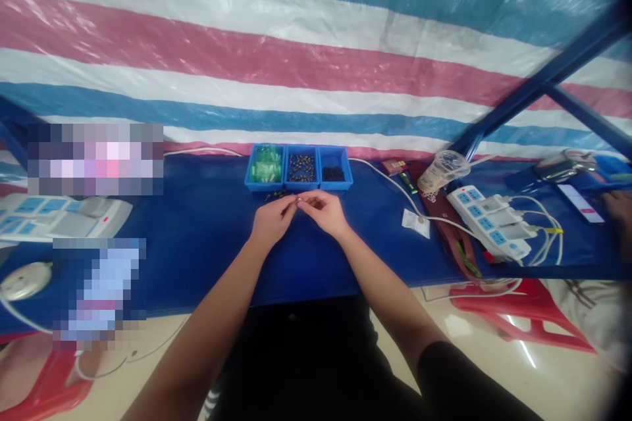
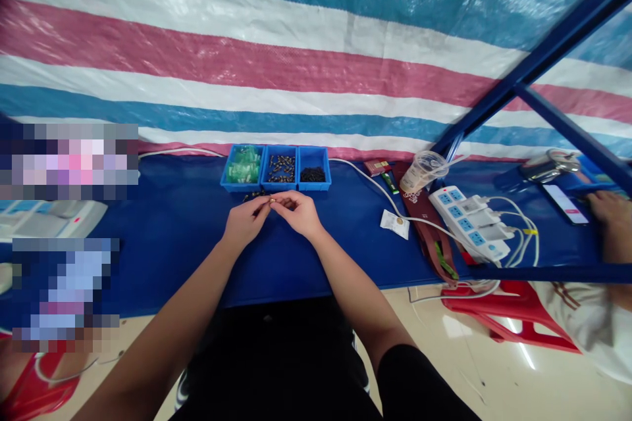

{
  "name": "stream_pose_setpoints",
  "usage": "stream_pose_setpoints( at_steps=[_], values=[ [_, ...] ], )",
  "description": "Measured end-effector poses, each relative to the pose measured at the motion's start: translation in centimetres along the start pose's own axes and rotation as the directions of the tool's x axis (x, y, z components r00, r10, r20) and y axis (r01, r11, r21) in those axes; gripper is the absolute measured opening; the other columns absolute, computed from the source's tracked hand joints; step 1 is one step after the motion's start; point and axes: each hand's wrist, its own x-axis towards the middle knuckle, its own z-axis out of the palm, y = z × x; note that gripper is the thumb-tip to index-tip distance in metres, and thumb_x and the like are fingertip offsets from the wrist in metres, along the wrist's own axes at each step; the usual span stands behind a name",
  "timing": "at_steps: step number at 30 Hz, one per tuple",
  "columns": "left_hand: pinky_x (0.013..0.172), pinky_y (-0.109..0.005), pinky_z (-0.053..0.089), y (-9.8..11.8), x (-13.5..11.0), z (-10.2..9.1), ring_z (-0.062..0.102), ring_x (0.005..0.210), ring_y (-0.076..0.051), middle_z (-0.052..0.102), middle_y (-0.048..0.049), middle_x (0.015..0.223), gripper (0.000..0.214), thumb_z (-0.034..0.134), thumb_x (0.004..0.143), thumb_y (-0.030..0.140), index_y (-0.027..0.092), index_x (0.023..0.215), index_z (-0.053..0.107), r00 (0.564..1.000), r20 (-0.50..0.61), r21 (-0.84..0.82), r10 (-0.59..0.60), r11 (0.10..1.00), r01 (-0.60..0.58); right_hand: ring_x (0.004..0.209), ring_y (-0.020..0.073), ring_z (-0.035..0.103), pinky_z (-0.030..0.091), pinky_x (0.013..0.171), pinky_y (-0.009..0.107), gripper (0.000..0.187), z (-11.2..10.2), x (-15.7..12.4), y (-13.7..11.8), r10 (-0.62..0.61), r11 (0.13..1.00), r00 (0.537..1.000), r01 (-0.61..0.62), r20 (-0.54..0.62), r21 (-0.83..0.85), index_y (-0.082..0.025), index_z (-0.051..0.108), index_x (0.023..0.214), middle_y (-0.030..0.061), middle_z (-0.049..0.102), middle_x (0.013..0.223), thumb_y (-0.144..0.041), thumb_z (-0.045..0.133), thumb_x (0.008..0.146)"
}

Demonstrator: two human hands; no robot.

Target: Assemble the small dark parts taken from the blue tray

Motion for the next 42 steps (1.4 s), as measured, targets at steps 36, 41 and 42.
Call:
stream_pose_setpoints(
  at_steps=[36,41,42],
  values=[
    [0.071,-0.026,0.048,0.1,0.7,-1.2,0.062,0.063,-0.014,0.065,0.0012,0.067,0.022,0.053,0.090,0.030,0.021,0.103,0.069,0.866,-0.333,-0.083,-0.372,0.927,0.366,0.084,0.0136,0.066,0.049,0.082,0.023,0.030,1.4,0.8,0.3,-0.031,0.619,0.995,0.093,0.094,-0.780,-0.026,0.069,0.117,0.0013,0.072,0.095,-0.034,0.048,0.096],
    [0.079,-0.029,0.049,-1.1,0.9,-1.2,0.063,0.075,-0.016,0.068,-0.0010,0.083,0.015,0.051,0.082,0.019,0.021,0.092,0.063,0.743,-0.362,-0.196,-0.562,0.826,0.529,0.099,0.0181,0.064,0.050,0.082,0.026,0.036,1.9,1.3,0.1,0.077,0.447,0.987,0.094,0.143,-0.890,-0.033,0.061,0.129,0.0032,0.068,0.108,-0.032,0.045,0.097],
    [0.079,-0.029,0.049,-1.3,0.9,-1.1,0.064,0.076,-0.016,0.067,-0.0012,0.085,0.013,0.050,0.082,0.018,0.021,0.089,0.061,0.728,-0.345,-0.227,-0.593,0.805,0.548,0.101,0.0187,0.063,0.049,0.083,0.027,0.036,2.1,1.4,0.1,0.079,0.432,0.986,0.102,0.150,-0.896,-0.033,0.061,0.130,0.0035,0.068,0.108,-0.031,0.044,0.098]
  ],
)
